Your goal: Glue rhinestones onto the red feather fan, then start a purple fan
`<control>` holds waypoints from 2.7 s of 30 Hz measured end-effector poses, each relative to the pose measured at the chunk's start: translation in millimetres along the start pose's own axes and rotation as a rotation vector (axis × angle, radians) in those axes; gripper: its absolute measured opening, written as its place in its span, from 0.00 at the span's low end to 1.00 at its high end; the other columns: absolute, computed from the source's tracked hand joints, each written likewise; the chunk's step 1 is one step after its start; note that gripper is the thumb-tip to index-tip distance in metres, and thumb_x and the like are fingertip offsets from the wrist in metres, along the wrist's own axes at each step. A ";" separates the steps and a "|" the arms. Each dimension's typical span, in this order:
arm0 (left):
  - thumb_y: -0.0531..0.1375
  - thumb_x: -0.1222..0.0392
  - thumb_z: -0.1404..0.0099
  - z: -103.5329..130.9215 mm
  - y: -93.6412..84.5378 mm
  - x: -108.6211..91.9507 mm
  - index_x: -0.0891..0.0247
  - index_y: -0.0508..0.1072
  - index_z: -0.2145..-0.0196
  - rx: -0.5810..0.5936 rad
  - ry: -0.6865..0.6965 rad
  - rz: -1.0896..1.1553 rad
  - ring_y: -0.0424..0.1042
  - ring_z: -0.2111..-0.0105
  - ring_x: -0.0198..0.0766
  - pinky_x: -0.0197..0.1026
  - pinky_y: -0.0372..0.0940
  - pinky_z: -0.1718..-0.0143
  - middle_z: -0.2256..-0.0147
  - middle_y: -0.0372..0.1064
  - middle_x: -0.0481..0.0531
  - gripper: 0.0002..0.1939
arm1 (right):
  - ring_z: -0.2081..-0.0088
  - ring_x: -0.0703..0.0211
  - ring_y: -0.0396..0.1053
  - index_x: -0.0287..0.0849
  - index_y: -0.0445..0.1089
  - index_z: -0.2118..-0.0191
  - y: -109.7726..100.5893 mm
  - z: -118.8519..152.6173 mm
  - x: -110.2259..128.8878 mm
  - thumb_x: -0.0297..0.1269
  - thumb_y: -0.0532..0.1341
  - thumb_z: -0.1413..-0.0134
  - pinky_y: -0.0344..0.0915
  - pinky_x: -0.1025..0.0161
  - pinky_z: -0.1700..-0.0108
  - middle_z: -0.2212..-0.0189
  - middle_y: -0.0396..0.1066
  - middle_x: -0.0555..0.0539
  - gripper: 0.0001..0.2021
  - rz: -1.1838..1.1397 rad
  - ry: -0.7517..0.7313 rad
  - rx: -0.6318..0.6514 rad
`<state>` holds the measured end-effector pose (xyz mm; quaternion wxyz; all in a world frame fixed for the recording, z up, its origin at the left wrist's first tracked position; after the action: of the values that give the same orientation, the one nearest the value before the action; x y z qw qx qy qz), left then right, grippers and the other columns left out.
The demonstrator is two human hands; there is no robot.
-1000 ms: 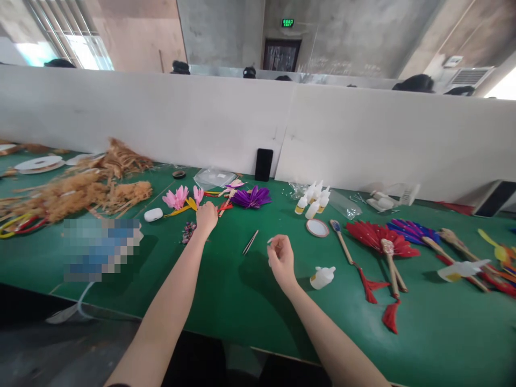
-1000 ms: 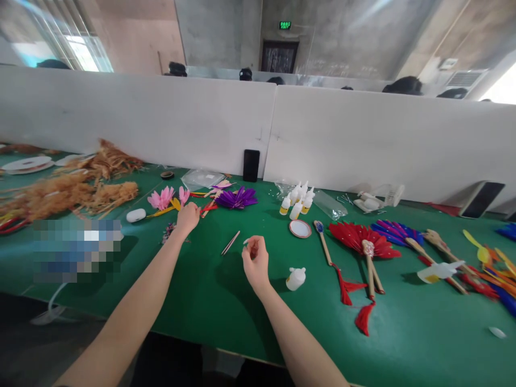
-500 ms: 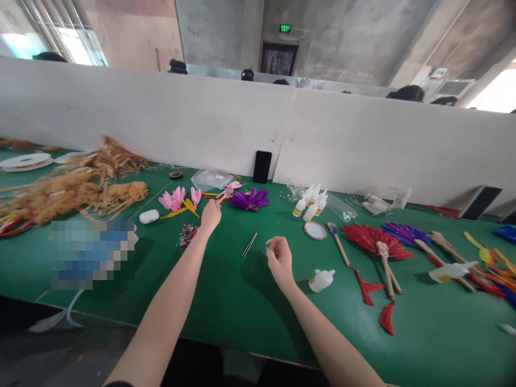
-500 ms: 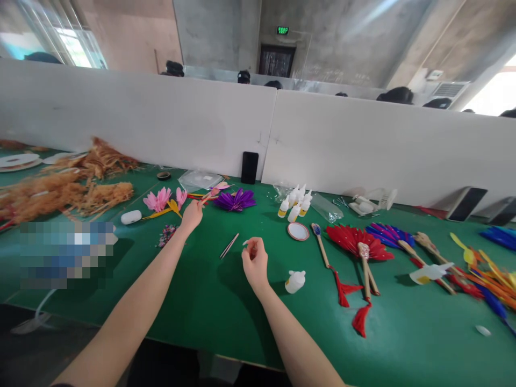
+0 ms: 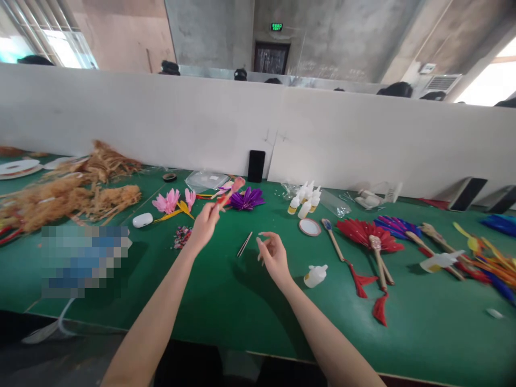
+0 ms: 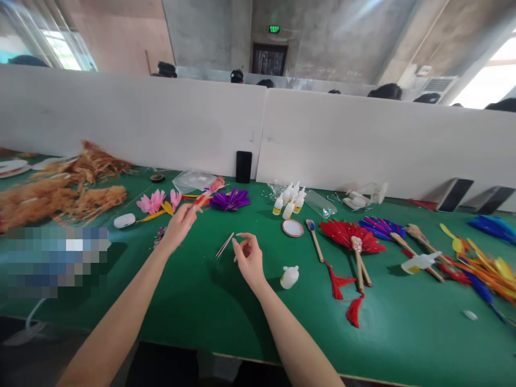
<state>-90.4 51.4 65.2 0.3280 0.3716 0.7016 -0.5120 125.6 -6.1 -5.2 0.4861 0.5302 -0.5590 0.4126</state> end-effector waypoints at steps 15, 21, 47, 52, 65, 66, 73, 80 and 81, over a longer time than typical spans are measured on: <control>0.50 0.46 0.33 179.0 39.0 8.9 0.60 0.58 0.50 -0.065 -0.324 0.331 0.73 0.72 0.40 0.42 0.68 0.70 0.70 0.73 0.51 0.19 | 0.74 0.59 0.76 0.42 0.64 0.56 2.9 8.0 28.1 0.42 0.68 0.55 0.73 0.63 0.70 0.74 0.75 0.51 0.21 -0.418 0.134 0.156; 0.58 0.51 0.37 176.7 -8.4 -8.8 0.60 0.59 0.45 -0.265 -0.066 0.063 0.69 0.54 0.43 0.41 0.67 0.62 0.52 0.66 0.59 0.25 | 0.77 0.60 0.74 0.43 0.64 0.58 -1.9 8.6 35.3 0.47 0.65 0.50 0.74 0.62 0.72 0.77 0.73 0.53 0.18 -0.404 0.124 0.199; 0.56 0.52 0.36 82.6 111.1 -33.8 0.64 0.72 0.67 0.524 0.115 0.170 0.72 0.79 0.36 0.37 0.69 0.75 0.75 0.70 0.49 0.13 | 0.77 0.56 0.73 0.44 0.70 0.60 -5.7 5.2 1.8 0.61 0.58 0.51 0.72 0.61 0.78 0.75 0.74 0.49 0.25 -0.287 0.311 0.126; 0.53 0.52 0.34 84.4 110.5 -34.9 0.64 0.70 0.71 0.465 0.171 0.105 0.69 0.81 0.33 0.34 0.65 0.79 0.78 0.66 0.48 0.14 | 0.75 0.55 0.74 0.43 0.70 0.61 -6.5 6.0 -0.5 0.61 0.59 0.51 0.72 0.61 0.78 0.75 0.74 0.48 0.25 -0.288 0.323 0.124; 0.50 0.51 0.33 85.4 111.7 -31.3 0.64 0.68 0.74 0.350 0.198 0.019 0.63 0.80 0.32 0.33 0.57 0.77 0.80 0.63 0.47 0.18 | 0.80 0.60 0.71 0.43 0.71 0.62 -6.2 7.9 -6.0 0.60 0.59 0.51 0.72 0.61 0.78 0.78 0.72 0.50 0.24 -0.270 0.344 0.099; 0.50 0.51 0.33 84.0 111.6 -30.3 0.64 0.68 0.75 0.350 0.186 0.027 0.64 0.80 0.32 0.33 0.57 0.77 0.81 0.63 0.47 0.19 | 0.81 0.61 0.70 0.43 0.71 0.62 -5.9 8.3 -6.4 0.61 0.59 0.52 0.72 0.62 0.78 0.79 0.71 0.51 0.24 -0.273 0.345 0.094; 0.44 0.45 0.31 81.3 119.0 -23.5 0.67 0.73 0.65 0.542 0.027 0.204 0.73 0.79 0.36 0.35 0.67 0.78 0.77 0.71 0.52 0.25 | 0.80 0.61 0.68 0.43 0.71 0.64 -13.7 5.2 -8.0 0.58 0.57 0.48 0.69 0.62 0.77 0.79 0.69 0.51 0.22 -0.168 0.282 -0.010; 0.57 0.54 0.37 89.0 123.1 -32.3 0.64 0.68 0.47 0.700 -0.012 0.404 0.75 0.76 0.38 0.38 0.70 0.76 0.72 0.74 0.52 0.22 | 0.74 0.62 0.67 0.43 0.72 0.66 -25.3 2.4 16.6 0.57 0.52 0.43 0.67 0.66 0.75 0.73 0.69 0.48 0.22 0.063 -0.001 -0.087; 0.56 0.55 0.36 89.4 123.2 -31.0 0.65 0.68 0.47 0.700 -0.023 0.401 0.73 0.80 0.37 0.36 0.68 0.79 0.77 0.72 0.49 0.21 | 0.77 0.63 0.66 0.43 0.71 0.66 -24.0 3.1 16.2 0.57 0.52 0.43 0.66 0.66 0.77 0.75 0.69 0.49 0.22 0.048 0.019 -0.073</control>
<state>38.1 -15.8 9.5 0.2827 0.5846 0.3945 -0.6501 149.7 -14.5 8.7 0.5002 0.4948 -0.5815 0.4085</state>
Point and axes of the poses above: each hand's wrist, its own z-axis away from the middle knuckle, its own y-axis out of the palm, x = y × z, the point moved 7 cm from there along -z, towards the middle knuckle
